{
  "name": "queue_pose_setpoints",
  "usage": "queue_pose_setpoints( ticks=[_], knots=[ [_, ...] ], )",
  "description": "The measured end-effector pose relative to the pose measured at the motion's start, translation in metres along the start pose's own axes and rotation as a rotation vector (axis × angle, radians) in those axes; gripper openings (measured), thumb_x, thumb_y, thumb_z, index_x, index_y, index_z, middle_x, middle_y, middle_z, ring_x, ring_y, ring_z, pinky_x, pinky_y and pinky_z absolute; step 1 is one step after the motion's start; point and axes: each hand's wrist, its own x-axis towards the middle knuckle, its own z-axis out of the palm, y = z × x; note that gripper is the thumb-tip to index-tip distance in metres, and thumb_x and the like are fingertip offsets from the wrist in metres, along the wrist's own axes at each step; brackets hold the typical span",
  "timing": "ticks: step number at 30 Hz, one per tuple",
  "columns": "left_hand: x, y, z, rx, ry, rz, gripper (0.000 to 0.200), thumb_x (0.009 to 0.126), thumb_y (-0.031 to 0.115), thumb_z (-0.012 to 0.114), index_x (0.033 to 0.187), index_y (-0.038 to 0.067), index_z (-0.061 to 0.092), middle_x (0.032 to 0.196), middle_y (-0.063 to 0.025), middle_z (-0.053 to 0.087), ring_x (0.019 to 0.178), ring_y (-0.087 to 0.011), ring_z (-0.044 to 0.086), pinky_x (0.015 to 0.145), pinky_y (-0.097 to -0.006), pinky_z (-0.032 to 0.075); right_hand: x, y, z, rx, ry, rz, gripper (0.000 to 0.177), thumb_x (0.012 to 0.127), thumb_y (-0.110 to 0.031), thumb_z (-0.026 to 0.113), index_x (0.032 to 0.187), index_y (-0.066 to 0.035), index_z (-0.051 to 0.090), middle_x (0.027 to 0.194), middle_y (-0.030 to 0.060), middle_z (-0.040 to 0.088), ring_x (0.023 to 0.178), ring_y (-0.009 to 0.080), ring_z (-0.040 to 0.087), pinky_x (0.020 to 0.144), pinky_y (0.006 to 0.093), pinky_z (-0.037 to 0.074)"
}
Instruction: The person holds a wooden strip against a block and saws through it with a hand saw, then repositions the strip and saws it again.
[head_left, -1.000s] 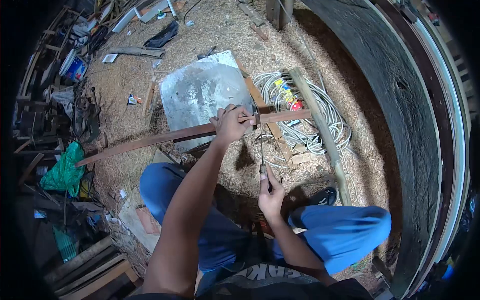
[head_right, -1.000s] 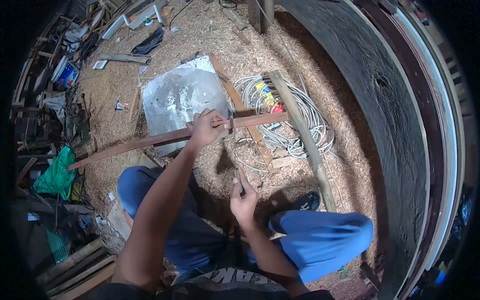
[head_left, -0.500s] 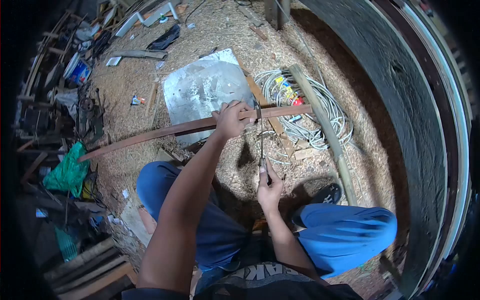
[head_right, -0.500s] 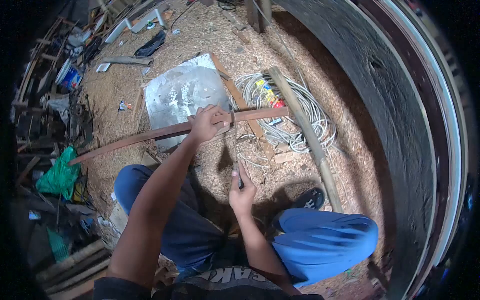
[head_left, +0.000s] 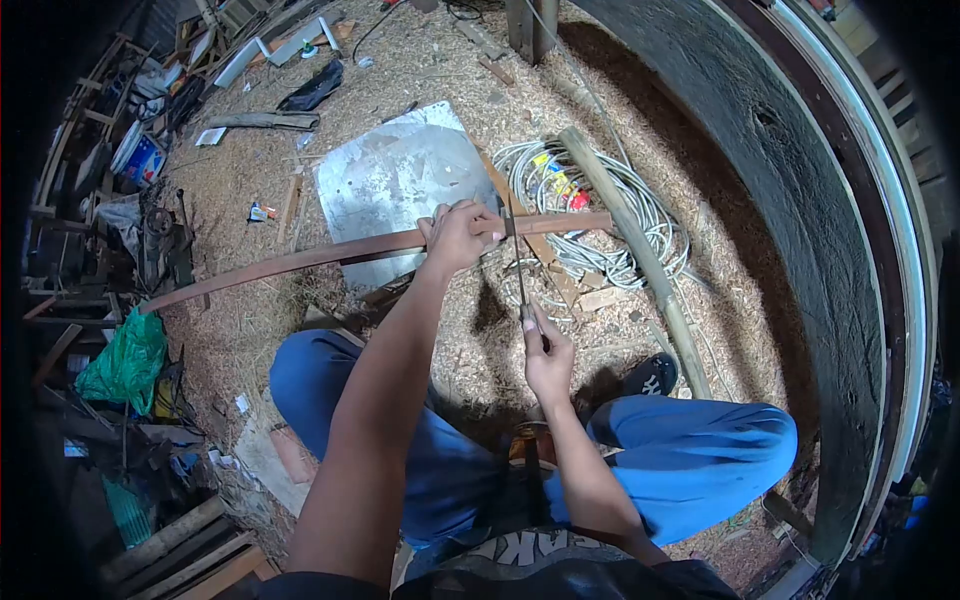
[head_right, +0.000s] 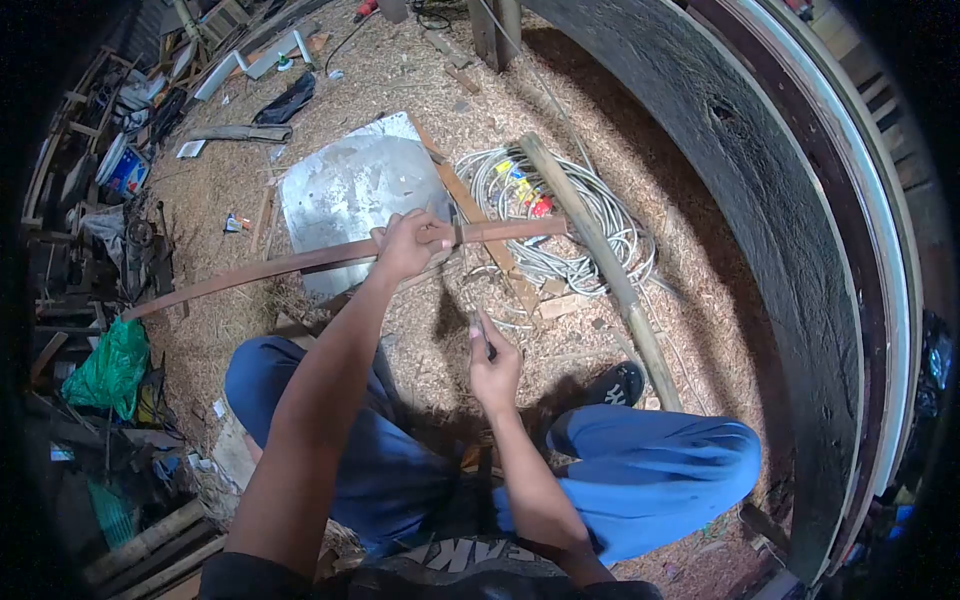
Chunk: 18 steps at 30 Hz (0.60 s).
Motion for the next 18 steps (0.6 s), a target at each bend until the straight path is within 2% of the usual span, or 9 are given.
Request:
queue_pose_setpoints(
  ticks=[1,2,5,8,9,12,13,16,18],
  knots=[
    [0.000,0.000,0.003,-0.009,0.030,-0.003,0.029,0.078,0.036,0.085,0.103,0.026,0.075,0.114,0.0058,0.067,0.116,-0.0293,0.054,0.099,-0.0613,0.027,0.011,0.019,0.003,-0.018,0.031,-0.140,0.039,0.102,-0.013,0.060,0.141,-0.003,0.060,0.119,0.0132,0.074,0.095,0.0102,0.064,0.089,0.0265,0.049],
    [-0.001,0.000,0.007,-0.011,0.026,-0.009,0.029,0.078,0.036,0.085,0.103,0.026,0.075,0.114,0.0058,0.067,0.116,-0.0293,0.054,0.099,-0.0613,0.027,0.011,0.026,-0.001,-0.023,0.029,-0.134,0.039,0.102,-0.013,0.060,0.141,-0.003,0.060,0.119,0.0132,0.074,0.095,0.0102,0.064,0.089,0.0265,0.049],
    [-0.002,0.008,0.003,0.008,0.070,-0.064,0.027,0.078,0.035,0.085,0.102,0.025,0.076,0.112,0.0049,0.067,0.115,-0.0293,0.055,0.099,-0.0603,0.028,0.001,0.016,-0.008,0.047,0.020,-0.042,0.038,0.103,-0.013,0.060,0.139,-0.002,0.060,0.127,0.0152,0.071,0.114,0.0143,0.064,0.100,0.0281,0.047],
    [0.002,0.013,-0.001,0.006,0.012,-0.109,0.028,0.078,0.034,0.085,0.102,0.023,0.076,0.111,0.0037,0.068,0.115,-0.0293,0.056,0.099,-0.0587,0.030,-0.017,0.020,-0.016,0.017,0.009,0.082,0.038,0.103,-0.013,0.060,0.138,-0.001,0.060,0.129,0.0162,0.070,0.120,0.0165,0.063,0.104,0.0292,0.045],
    [0.001,0.010,0.001,-0.005,0.011,-0.090,0.028,0.078,0.033,0.086,0.101,0.022,0.076,0.110,0.0028,0.068,0.114,-0.0297,0.056,0.099,-0.0580,0.031,-0.012,0.019,-0.015,-0.050,0.029,-0.098,0.038,0.103,-0.015,0.059,0.138,-0.001,0.060,0.130,0.0178,0.069,0.120,0.0177,0.064,0.104,0.0297,0.045],
    [0.009,0.000,0.004,-0.044,0.025,-0.040,0.028,0.077,0.031,0.087,0.101,0.021,0.076,0.110,0.0014,0.068,0.114,-0.0308,0.058,0.099,-0.0568,0.033,0.023,0.012,-0.005,-0.083,0.001,-0.185,0.038,0.103,-0.017,0.059,0.138,-0.002,0.061,0.130,0.0194,0.068,0.121,0.0188,0.064,0.105,0.0303,0.046],
    [0.006,-0.003,0.008,-0.082,0.028,-0.019,0.029,0.076,0.030,0.087,0.101,0.021,0.077,0.109,0.0008,0.068,0.113,-0.0315,0.058,0.099,-0.0562,0.034,0.031,-0.002,-0.001,-0.099,-0.021,-0.105,0.039,0.104,-0.018,0.058,0.140,-0.004,0.060,0.130,0.0199,0.068,0.120,0.0188,0.064,0.104,0.0295,0.045],
    [0.007,0.003,0.004,-0.095,0.028,-0.038,0.029,0.075,0.030,0.088,0.100,0.021,0.077,0.109,0.0002,0.069,0.113,-0.0322,0.059,0.099,-0.0577,0.034,0.028,0.005,0.009,-0.002,0.019,-0.122,0.038,0.104,-0.016,0.058,0.139,-0.001,0.060,0.130,0.0189,0.069,0.120,0.0196,0.065,0.104,0.0297,0.045],
    [0.005,0.007,-0.001,-0.003,0.044,-0.074,0.029,0.075,0.031,0.088,0.100,0.021,0.077,0.110,0.0005,0.069,0.114,-0.0315,0.058,0.099,-0.0580,0.034,0.003,0.018,0.003,0.045,0.029,-0.037,0.037,0.104,-0.014,0.057,0.139,-0.001,0.060,0.128,0.0177,0.070,0.119,0.0190,0.065,0.103,0.0297,0.045]
  ],
)
